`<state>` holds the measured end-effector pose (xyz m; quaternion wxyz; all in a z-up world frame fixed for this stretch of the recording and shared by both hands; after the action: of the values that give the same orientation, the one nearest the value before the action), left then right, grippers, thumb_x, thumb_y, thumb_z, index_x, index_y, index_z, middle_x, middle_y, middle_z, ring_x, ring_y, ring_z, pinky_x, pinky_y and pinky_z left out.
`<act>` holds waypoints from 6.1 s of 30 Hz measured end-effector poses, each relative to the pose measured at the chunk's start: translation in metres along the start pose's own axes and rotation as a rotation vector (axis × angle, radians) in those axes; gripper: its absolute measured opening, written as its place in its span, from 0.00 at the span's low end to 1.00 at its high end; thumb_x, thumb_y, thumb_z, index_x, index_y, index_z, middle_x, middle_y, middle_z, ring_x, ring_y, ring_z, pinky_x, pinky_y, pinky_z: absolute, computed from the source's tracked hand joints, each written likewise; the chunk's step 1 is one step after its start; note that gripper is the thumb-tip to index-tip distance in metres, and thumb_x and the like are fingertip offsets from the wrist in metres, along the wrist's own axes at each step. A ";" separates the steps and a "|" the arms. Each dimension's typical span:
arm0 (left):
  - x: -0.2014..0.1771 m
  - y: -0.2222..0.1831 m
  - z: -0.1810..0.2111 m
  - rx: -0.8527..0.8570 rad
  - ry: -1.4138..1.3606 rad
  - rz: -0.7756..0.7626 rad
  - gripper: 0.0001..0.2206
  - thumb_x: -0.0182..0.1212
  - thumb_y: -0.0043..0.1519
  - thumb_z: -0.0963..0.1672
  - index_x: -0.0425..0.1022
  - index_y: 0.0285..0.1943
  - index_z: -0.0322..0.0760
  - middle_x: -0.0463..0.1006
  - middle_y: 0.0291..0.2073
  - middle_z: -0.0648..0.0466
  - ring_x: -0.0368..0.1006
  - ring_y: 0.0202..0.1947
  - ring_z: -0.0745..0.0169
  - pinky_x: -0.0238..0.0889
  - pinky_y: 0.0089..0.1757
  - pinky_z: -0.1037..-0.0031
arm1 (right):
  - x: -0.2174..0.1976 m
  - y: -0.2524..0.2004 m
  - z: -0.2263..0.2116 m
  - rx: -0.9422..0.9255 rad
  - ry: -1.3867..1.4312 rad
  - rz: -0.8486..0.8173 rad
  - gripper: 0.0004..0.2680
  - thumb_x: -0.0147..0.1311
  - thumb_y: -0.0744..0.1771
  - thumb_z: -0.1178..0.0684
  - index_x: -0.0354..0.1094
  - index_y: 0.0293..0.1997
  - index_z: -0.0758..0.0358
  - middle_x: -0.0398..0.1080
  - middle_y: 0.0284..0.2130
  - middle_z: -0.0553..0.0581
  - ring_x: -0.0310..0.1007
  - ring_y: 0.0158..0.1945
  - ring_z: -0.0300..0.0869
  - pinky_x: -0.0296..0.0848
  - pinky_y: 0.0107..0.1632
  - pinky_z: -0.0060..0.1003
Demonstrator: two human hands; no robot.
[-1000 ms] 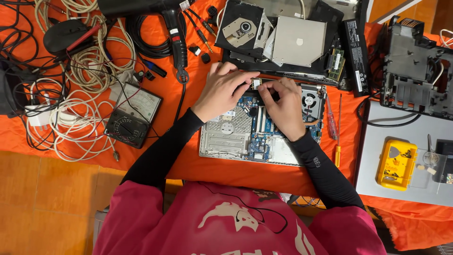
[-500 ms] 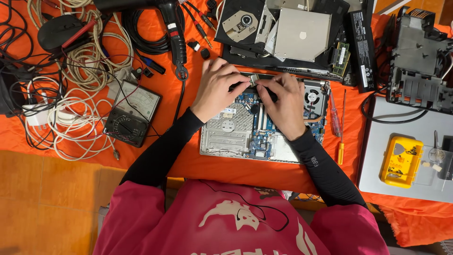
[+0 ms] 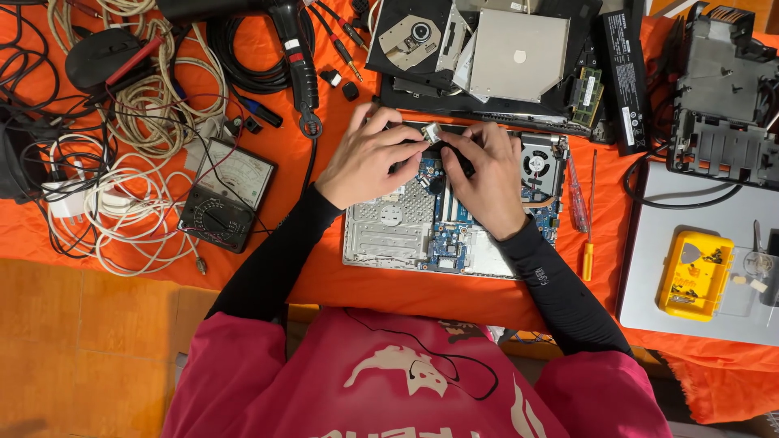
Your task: Repairing a laptop by heating internal components with a hair dryer and then manipulating internal wiring and using a multimeter.
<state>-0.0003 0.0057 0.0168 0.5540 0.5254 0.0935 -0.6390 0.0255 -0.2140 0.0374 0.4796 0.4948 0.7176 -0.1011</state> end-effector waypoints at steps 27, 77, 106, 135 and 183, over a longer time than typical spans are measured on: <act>-0.016 -0.002 -0.020 0.017 -0.003 0.034 0.06 0.70 0.64 0.47 0.82 0.47 0.47 0.77 0.42 0.61 0.66 0.55 0.59 0.51 0.58 0.61 | 0.000 -0.006 0.008 -0.049 0.086 -0.007 0.07 0.60 0.70 0.55 0.77 0.53 0.61 0.67 0.44 0.57 0.65 0.50 0.47 0.56 0.54 0.42; -0.204 -0.053 -0.030 -0.196 0.385 0.675 0.07 0.65 0.68 0.33 0.81 0.52 0.28 0.81 0.44 0.45 0.78 0.40 0.57 0.71 0.43 0.72 | 0.005 -0.005 0.018 0.017 0.187 0.111 0.06 0.57 0.69 0.56 0.78 0.48 0.60 0.68 0.37 0.55 0.64 0.41 0.45 0.58 0.48 0.40; -0.030 0.006 0.025 -0.101 -0.530 0.408 0.05 0.59 0.70 0.33 0.72 0.51 0.29 0.81 0.54 0.42 0.84 0.47 0.56 0.79 0.47 0.77 | -0.034 -0.012 0.008 -0.101 0.094 0.208 0.08 0.58 0.71 0.58 0.74 0.55 0.66 0.76 0.40 0.56 0.69 0.40 0.46 0.64 0.49 0.41; 0.003 0.004 -0.003 -0.383 -0.690 0.312 0.02 0.54 0.72 0.35 0.72 0.49 0.28 0.84 0.41 0.50 0.84 0.49 0.64 0.77 0.49 0.77 | -0.016 -0.012 0.020 -0.091 0.349 -0.156 0.07 0.53 0.73 0.58 0.73 0.55 0.66 0.74 0.40 0.55 0.70 0.43 0.44 0.67 0.51 0.36; 0.006 0.007 -0.001 -0.399 -0.657 0.343 0.02 0.57 0.70 0.35 0.72 0.49 0.27 0.84 0.41 0.49 0.84 0.49 0.63 0.76 0.46 0.78 | -0.017 -0.009 0.021 -0.179 0.265 -0.127 0.06 0.54 0.72 0.58 0.73 0.53 0.66 0.74 0.40 0.56 0.68 0.41 0.46 0.64 0.49 0.38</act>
<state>0.0067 0.0001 0.0145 0.7435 0.1843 -0.0549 -0.6405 0.0308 -0.2417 0.0370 0.4156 0.4127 0.8105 -0.0008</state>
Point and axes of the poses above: each hand's wrist, its own y-axis towards the middle knuckle, its own x-axis out of the palm, z = x × y, the point moved 1 cm from there along y, towards the middle knuckle
